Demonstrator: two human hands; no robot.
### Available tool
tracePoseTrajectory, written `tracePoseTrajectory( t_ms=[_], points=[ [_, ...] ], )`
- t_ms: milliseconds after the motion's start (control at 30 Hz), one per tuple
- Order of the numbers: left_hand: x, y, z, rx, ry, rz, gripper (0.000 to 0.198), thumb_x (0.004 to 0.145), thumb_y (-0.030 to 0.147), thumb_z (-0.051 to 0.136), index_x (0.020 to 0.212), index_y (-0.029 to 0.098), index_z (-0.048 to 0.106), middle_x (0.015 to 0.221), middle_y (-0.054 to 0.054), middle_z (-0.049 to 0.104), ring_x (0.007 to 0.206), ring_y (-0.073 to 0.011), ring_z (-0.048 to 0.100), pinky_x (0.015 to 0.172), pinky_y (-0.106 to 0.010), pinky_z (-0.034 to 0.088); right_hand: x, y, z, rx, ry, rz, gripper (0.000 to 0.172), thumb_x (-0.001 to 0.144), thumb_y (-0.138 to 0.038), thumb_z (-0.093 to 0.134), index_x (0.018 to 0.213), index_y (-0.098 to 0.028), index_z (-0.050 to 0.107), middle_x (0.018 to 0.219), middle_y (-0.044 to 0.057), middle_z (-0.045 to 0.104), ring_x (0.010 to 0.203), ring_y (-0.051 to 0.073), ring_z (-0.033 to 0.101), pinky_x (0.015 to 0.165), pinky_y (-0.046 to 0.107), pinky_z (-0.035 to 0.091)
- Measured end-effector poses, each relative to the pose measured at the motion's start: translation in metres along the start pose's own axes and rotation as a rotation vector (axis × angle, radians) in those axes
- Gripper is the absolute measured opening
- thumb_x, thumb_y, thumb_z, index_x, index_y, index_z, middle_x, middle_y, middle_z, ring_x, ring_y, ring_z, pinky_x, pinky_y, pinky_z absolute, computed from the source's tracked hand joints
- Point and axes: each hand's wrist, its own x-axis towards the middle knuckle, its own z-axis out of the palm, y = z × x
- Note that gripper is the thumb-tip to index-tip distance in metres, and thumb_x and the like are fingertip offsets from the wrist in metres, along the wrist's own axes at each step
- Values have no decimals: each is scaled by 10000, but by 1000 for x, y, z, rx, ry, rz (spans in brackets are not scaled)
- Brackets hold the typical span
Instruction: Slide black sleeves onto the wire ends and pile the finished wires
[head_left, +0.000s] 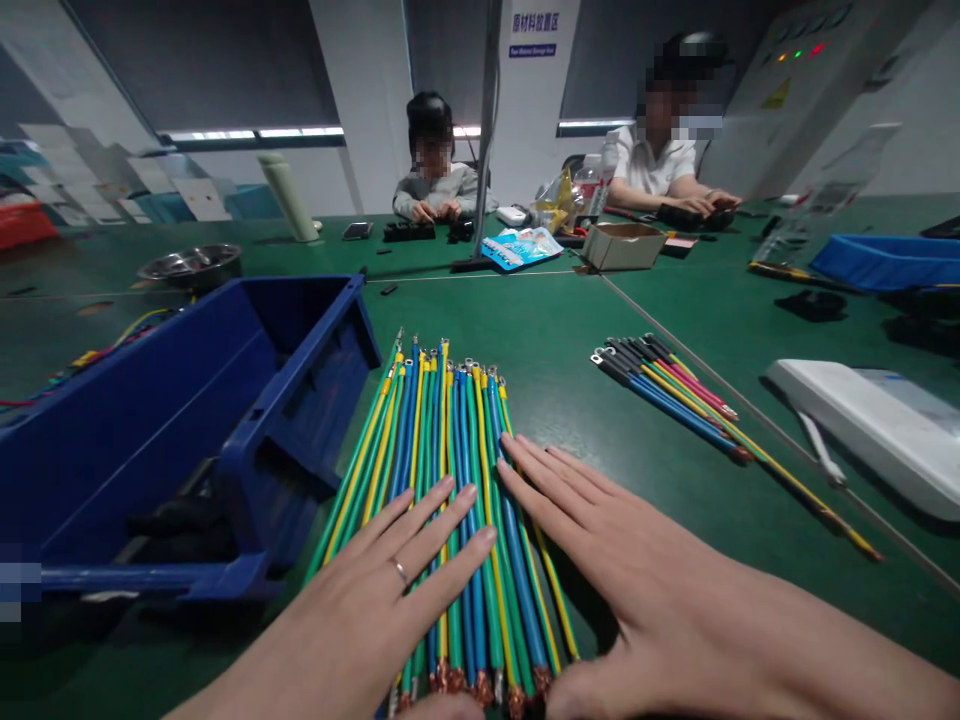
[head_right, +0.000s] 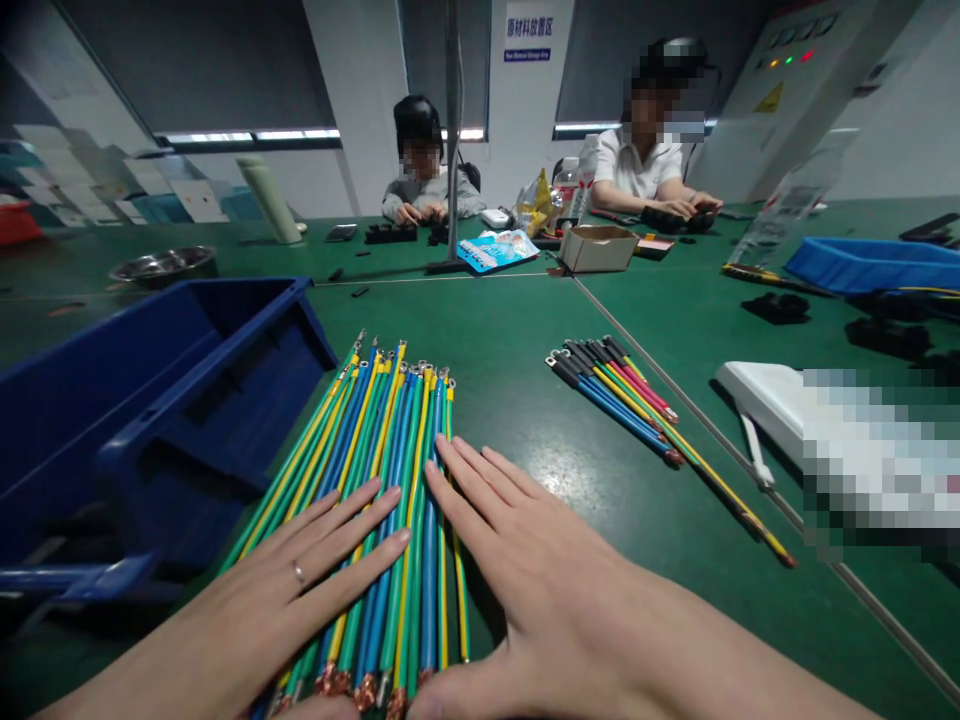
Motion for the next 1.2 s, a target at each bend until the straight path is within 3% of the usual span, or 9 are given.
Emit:
tracePoseTrajectory(
  t_ms=[167,533,733,1067,1200],
  points=[
    [0,1,-4,18,-36,15,712,897,517,609,1502,236,359,1588,-75,299,1439,-290,332,1142,-480,328,-1,6,0,-63,-22,-90,1231,698,-815,551,1533,-18,126,1576,239,27,1465,365,123,1133,563,245],
    [3,4,-6,61,-83,8,677,922,518,560,1496,214,367,1605,-89,232,1458,-299,272,1136,-508,317,-3,9,1,-74,59,-92,1183,703,-845,516,1533,-63,201,1581,174,127,1446,312,220,1128,458,289],
    [5,3,-5,48,-121,24,686,943,524,507,1519,198,326,1600,-114,196,1457,-324,242,1107,-554,332,-1,8,4,-61,90,-87,1160,722,-843,495,1515,-34,245,1567,194,160,1435,318,258,1133,461,277],
    [3,3,0,37,-98,4,711,939,557,511,1530,227,290,1611,-43,187,1478,-278,195,1170,-492,240,-2,4,2,-80,85,-98,1131,729,-798,537,1508,-26,261,1560,194,177,1427,319,280,1133,435,298],
    [4,-2,3,-16,-71,47,770,919,551,544,1541,198,259,1610,-71,178,1473,-314,191,1161,-518,236,-3,5,6,-92,118,-117,1123,736,-780,548,1517,-33,245,1570,184,171,1432,306,283,1135,415,302]
  ],
)
